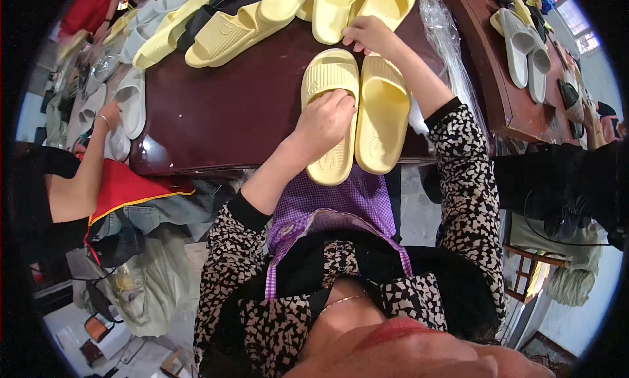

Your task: The person pairs slides by taking slippers on the table and threading plastic fasteners through each pair by hand to fasten them together.

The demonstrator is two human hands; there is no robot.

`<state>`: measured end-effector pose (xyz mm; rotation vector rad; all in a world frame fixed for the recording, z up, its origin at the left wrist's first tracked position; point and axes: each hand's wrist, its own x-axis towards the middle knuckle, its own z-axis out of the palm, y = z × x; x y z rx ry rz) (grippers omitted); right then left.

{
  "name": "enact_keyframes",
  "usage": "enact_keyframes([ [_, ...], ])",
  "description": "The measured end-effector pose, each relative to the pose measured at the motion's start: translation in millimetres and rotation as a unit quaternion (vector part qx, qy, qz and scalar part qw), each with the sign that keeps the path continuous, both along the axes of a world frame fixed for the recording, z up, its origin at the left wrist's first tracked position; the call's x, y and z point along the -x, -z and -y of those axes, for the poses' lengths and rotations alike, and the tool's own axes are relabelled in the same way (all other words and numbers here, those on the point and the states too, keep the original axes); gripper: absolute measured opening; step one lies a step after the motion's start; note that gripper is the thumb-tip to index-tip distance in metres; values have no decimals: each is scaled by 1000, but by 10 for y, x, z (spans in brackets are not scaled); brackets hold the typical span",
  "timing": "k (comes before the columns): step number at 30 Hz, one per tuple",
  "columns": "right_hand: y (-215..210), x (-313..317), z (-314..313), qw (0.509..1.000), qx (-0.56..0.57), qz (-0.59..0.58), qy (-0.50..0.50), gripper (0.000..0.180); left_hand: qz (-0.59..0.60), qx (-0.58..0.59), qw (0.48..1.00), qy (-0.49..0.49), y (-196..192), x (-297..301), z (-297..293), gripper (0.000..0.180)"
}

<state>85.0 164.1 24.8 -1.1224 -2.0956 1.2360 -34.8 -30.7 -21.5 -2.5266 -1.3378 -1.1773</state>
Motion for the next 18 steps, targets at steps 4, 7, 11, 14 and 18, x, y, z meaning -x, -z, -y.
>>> enact_keyframes([
  [4, -36, 216, 77, 991, -40, 121, -36, 21, 18, 5, 1000, 5, -11, -30, 2, 7],
  [7, 25, 231, 58, 986, -32, 158, -46, 19, 2, -5, 1000, 18, 39, -78, -79, 7],
  [11, 101, 51, -87, 988, 4, 142, -55, 19, 12, 0, 999, 44, 49, -241, -297, 8],
  [14, 163, -75, -137, 998, 60, 3, -2, 19, 2, -1, 999, 52, 9, -269, -316, 10],
  [18, 16, -179, 147, 992, 45, -119, 15, 18, 65, -27, 997, 25, -192, -161, 18, 16],
])
